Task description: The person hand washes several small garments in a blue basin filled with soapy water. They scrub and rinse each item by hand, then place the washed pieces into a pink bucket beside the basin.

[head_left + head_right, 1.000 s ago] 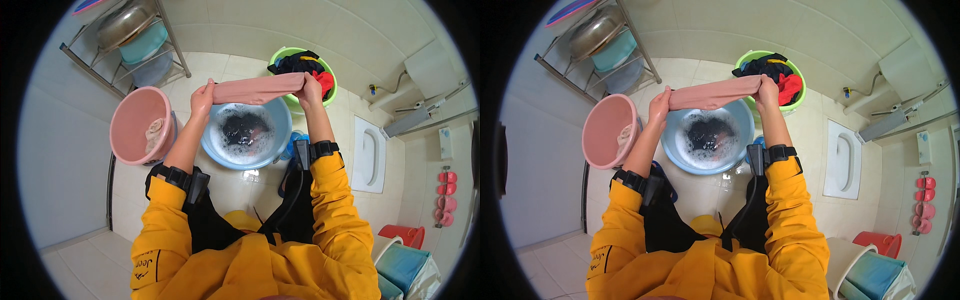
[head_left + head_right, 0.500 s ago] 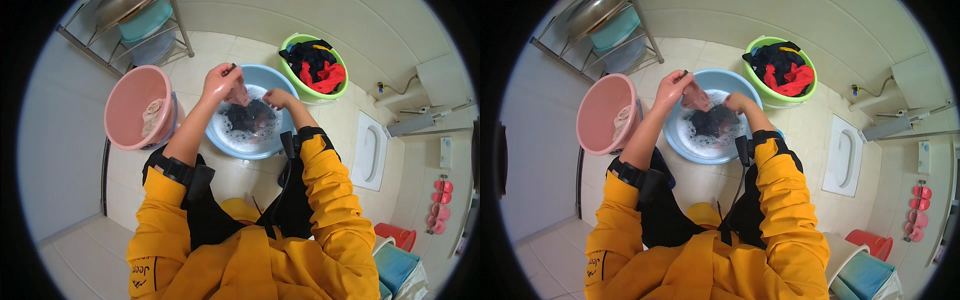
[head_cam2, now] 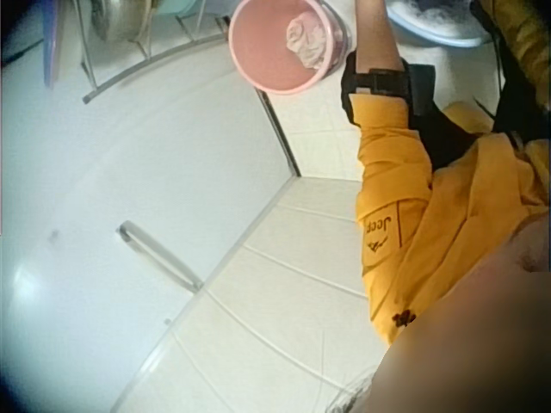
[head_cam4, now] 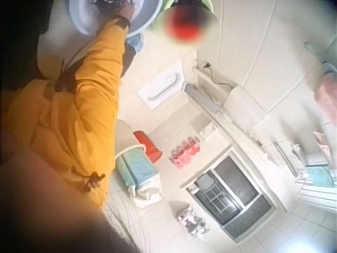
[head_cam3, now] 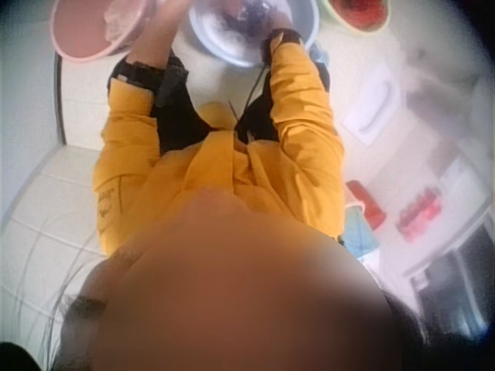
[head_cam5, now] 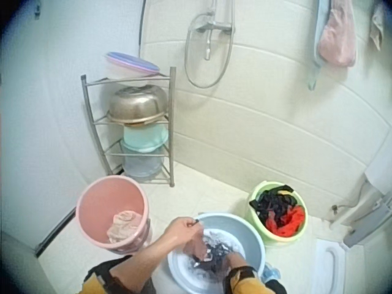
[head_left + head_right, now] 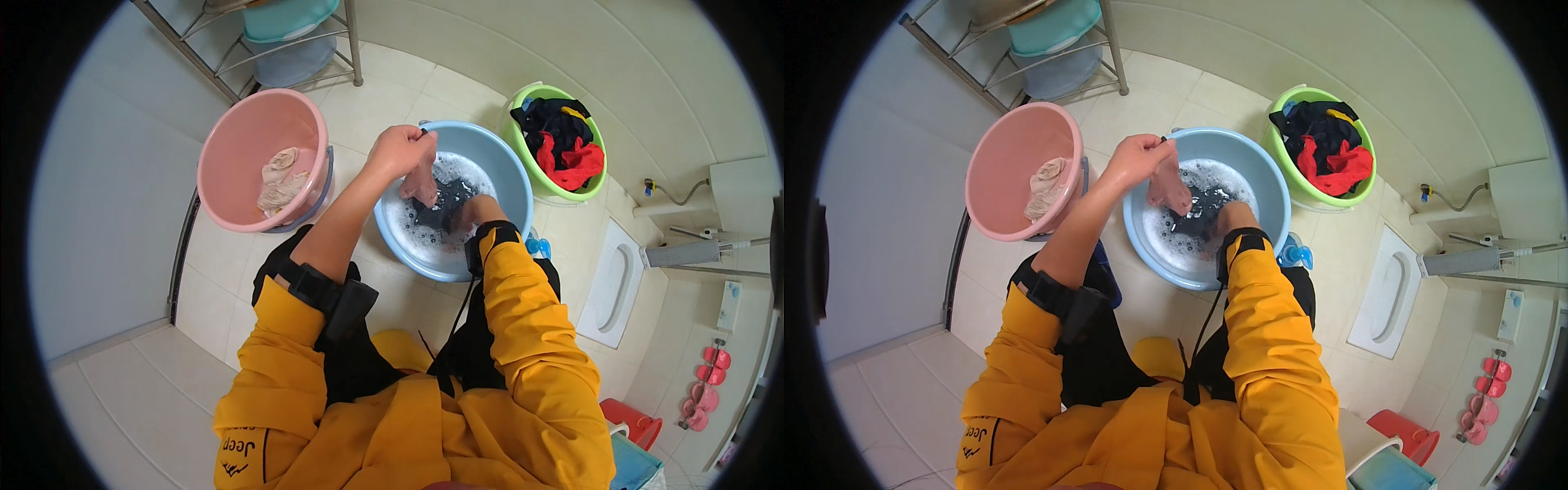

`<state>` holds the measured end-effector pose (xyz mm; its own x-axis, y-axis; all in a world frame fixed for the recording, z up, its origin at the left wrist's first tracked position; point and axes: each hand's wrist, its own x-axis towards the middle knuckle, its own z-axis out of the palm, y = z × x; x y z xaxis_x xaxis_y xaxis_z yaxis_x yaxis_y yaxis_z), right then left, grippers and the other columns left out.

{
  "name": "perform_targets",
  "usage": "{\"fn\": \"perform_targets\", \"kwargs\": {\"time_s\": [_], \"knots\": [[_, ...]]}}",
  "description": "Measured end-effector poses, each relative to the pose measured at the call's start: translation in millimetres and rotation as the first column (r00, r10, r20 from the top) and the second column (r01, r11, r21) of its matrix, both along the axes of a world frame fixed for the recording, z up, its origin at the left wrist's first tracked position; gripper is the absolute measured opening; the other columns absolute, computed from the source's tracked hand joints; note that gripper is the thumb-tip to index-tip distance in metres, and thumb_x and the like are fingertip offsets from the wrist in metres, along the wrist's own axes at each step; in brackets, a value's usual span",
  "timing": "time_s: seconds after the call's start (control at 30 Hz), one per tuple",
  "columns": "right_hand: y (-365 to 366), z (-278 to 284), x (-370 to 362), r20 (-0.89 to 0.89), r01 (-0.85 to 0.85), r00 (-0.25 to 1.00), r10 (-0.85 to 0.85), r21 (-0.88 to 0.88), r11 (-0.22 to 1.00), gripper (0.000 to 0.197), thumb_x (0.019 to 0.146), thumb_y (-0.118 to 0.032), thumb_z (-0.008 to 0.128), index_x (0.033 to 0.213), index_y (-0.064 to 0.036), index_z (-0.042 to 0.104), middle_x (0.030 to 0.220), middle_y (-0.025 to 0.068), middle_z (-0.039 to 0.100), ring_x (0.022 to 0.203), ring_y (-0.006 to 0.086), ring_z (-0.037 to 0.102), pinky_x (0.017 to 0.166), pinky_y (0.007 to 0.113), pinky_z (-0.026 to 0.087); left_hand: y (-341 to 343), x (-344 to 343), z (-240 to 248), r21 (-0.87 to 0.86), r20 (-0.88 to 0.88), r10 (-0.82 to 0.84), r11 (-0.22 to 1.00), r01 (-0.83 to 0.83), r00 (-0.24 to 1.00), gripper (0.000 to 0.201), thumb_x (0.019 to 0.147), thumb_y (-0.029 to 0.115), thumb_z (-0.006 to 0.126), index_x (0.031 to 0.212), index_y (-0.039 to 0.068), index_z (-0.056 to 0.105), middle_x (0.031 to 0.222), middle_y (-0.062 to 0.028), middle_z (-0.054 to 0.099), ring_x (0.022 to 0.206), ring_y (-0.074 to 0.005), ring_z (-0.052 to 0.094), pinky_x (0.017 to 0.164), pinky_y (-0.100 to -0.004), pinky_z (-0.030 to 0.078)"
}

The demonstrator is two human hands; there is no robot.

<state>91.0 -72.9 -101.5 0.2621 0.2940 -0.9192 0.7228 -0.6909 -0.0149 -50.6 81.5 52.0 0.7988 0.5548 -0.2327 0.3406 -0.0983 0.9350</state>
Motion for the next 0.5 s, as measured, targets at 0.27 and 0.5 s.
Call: {"fn": "perform_targets", "kwargs": {"time_s": [0.27,0.5], "knots": [[-6,-17,-4,-0.066,0.014,0.997,-0.040,-0.351,0.936,0.034,0.064,-0.021,0.065,0.093,-0.0029,0.060,0.101,0.0099,0.056,0.092,0.0250,0.052,0.078,0.036,0.041,-2,-5,15,-0.229,-0.012,0.018,0.973,-0.020,1.000,0.028,0.078,0.027,0.054,0.065,0.002,0.054,0.053,-0.0013,0.049,0.045,-0.0094,0.044,0.041,-0.0232,0.036],[-3,24,4,-0.372,0.204,0.902,-0.220,-0.084,0.975,0.019,0.065,-0.020,0.057,0.070,-0.0018,0.057,0.067,0.0063,0.055,0.061,0.0173,0.053,0.059,0.030,0.044,-3,2,9,0.250,-0.024,-0.052,0.967,0.056,0.998,0.031,0.078,0.030,0.052,0.069,0.000,0.055,0.060,-0.0054,0.055,0.052,-0.0125,0.053,0.046,-0.0241,0.042]]}}
